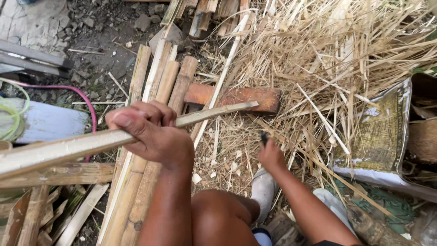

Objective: The person uses a machete to split long bamboo poles into thin strips. They repeatedly position the bamboo on a brick and strike it with the machete to separate the material, then inspect the resulting strips.

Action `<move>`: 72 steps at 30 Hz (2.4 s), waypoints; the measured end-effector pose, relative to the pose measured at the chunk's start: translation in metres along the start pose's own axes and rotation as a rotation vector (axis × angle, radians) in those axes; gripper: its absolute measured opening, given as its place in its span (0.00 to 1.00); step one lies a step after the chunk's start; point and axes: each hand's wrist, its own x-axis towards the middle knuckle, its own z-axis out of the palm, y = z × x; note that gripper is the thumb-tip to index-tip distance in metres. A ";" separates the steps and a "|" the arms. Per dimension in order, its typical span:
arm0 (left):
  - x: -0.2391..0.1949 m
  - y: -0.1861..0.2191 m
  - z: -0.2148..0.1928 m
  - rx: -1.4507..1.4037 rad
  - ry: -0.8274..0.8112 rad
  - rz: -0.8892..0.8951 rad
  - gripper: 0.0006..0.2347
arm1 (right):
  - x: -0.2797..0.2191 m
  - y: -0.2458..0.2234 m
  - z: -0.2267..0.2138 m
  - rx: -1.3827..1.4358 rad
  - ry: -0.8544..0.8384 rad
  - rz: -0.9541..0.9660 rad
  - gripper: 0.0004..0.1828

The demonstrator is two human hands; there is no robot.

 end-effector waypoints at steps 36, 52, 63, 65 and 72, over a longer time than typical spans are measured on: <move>0.000 0.003 -0.003 -0.378 -0.236 -0.062 0.19 | 0.014 -0.002 0.017 -0.004 -0.057 0.274 0.24; -0.012 0.001 0.021 -0.402 -0.286 -0.227 0.24 | -0.105 -0.156 -0.107 0.316 0.023 -0.417 0.20; -0.001 -0.012 0.010 -0.292 -0.043 -0.194 0.22 | 0.000 -0.011 0.015 -0.092 0.138 0.143 0.19; 0.001 -0.012 0.006 -0.362 -0.150 -0.219 0.23 | -0.013 -0.030 -0.011 -0.018 0.018 0.212 0.18; 0.005 -0.018 -0.007 -0.483 -0.522 -0.290 0.27 | -0.107 -0.131 -0.096 0.239 0.139 -0.708 0.21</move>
